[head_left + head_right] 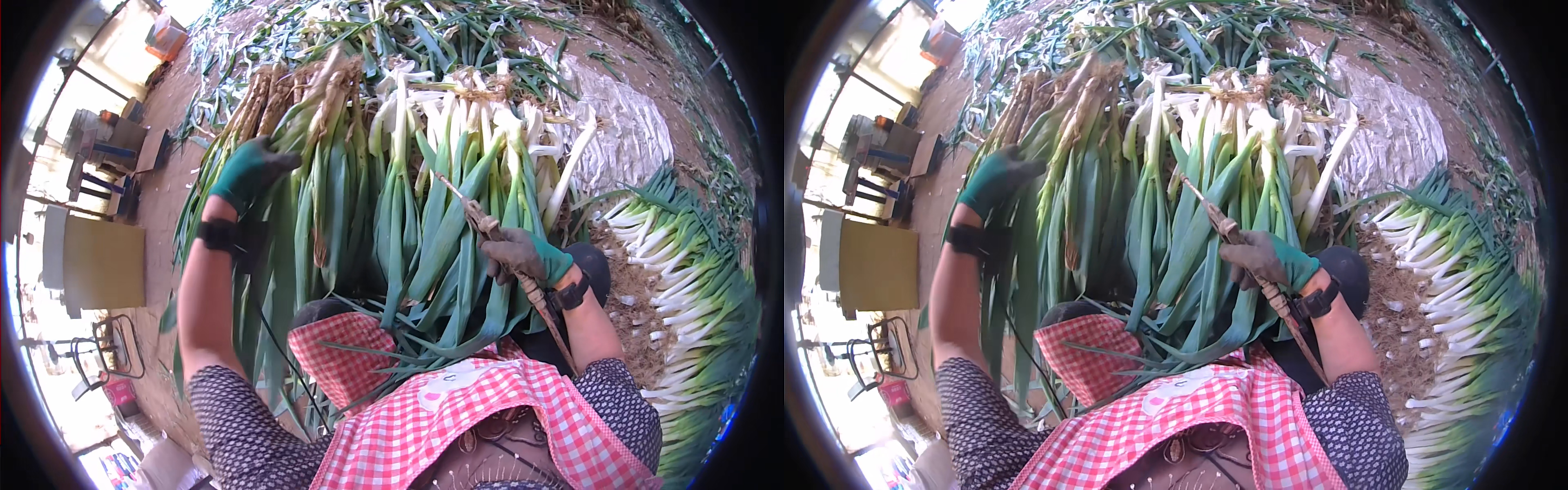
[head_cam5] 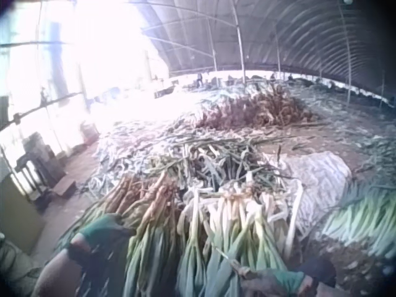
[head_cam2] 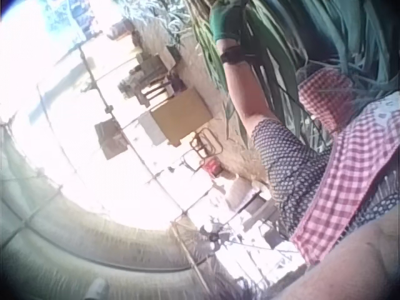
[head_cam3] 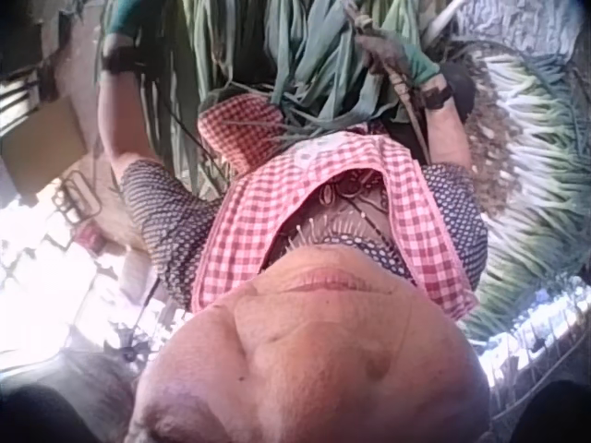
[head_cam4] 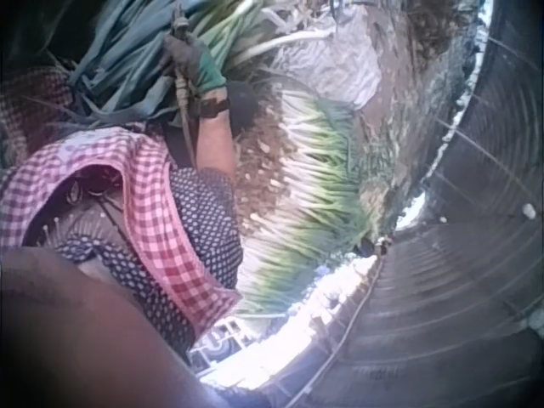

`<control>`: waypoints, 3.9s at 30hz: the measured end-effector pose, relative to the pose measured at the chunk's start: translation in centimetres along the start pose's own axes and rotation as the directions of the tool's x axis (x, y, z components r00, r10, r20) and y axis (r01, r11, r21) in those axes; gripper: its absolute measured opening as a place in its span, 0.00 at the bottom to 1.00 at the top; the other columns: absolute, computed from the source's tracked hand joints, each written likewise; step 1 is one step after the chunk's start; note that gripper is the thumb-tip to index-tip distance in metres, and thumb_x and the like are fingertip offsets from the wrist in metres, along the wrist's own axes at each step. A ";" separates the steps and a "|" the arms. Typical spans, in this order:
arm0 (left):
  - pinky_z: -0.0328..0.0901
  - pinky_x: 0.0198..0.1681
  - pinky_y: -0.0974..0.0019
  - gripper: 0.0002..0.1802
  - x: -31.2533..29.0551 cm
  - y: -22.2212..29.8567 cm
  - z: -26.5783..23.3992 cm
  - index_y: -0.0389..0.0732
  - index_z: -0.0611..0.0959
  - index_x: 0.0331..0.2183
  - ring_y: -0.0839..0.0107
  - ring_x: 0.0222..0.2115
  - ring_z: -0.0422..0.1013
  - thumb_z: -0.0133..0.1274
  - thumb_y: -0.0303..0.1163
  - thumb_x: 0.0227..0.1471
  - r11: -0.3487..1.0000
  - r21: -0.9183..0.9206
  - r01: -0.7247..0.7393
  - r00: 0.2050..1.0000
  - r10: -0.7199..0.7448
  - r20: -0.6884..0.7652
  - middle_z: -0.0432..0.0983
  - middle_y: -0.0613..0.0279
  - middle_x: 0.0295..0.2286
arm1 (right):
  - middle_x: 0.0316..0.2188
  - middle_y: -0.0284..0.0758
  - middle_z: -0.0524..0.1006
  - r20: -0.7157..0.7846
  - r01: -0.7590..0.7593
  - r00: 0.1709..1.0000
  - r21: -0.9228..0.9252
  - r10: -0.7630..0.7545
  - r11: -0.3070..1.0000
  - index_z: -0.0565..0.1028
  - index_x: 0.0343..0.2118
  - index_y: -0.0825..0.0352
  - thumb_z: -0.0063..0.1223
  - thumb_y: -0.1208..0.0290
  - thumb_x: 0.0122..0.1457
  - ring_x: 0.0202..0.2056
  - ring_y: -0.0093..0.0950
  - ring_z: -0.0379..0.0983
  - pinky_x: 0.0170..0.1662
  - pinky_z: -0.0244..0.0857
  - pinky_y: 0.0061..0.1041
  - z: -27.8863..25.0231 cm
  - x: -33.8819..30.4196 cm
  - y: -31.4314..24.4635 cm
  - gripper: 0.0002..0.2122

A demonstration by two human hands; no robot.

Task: The person trims the green tops and removes outer layers from leeks using a handheld tool, then moves the processed items between piles.

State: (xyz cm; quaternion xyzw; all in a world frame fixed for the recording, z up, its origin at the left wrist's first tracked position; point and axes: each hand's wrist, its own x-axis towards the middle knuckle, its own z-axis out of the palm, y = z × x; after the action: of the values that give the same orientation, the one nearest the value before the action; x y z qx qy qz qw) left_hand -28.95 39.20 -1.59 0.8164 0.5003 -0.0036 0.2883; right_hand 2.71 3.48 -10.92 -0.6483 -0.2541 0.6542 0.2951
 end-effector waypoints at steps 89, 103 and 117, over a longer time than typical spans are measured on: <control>0.69 0.33 0.64 0.23 -3.0 3.8 25.7 0.30 0.86 0.39 0.73 0.29 0.75 0.61 0.45 0.60 0.674 -0.729 0.118 0.967 0.089 0.240 0.80 0.60 0.29 | 0.42 0.55 0.82 -0.403 -0.104 0.889 -0.639 -0.216 0.762 0.81 0.43 0.74 0.50 0.51 0.54 0.45 0.48 0.81 0.49 0.72 0.39 -1.1 20.1 -9.6 0.27; 0.74 0.43 0.65 0.24 -2.5 3.4 22.5 0.35 0.85 0.43 0.70 0.34 0.80 0.57 0.48 0.61 0.161 -0.908 0.387 0.904 0.127 0.407 0.83 0.59 0.36 | 0.23 0.33 0.77 -0.115 0.075 0.987 -0.312 -0.116 0.947 0.80 0.33 0.68 0.58 0.50 0.60 0.26 0.23 0.72 0.31 0.66 0.28 4.7 2.6 0.5 0.20; 0.69 0.55 0.50 0.34 6.7 -13.6 14.4 0.37 0.79 0.52 0.45 0.49 0.76 0.61 0.51 0.52 0.921 0.247 0.302 0.828 -0.125 -0.547 0.79 0.43 0.48 | 0.23 0.31 0.75 -0.258 0.009 0.961 -0.327 -0.098 0.945 0.75 0.36 0.70 0.57 0.59 0.61 0.24 0.21 0.72 0.28 0.67 0.26 1.5 -2.9 0.7 0.16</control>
State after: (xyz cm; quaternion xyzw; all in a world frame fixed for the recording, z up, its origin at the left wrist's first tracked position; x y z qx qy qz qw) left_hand -32.70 42.35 -21.89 0.7604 0.6412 0.1031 0.0020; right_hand 1.10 0.98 -9.40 -0.7639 -0.3328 0.5007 0.2346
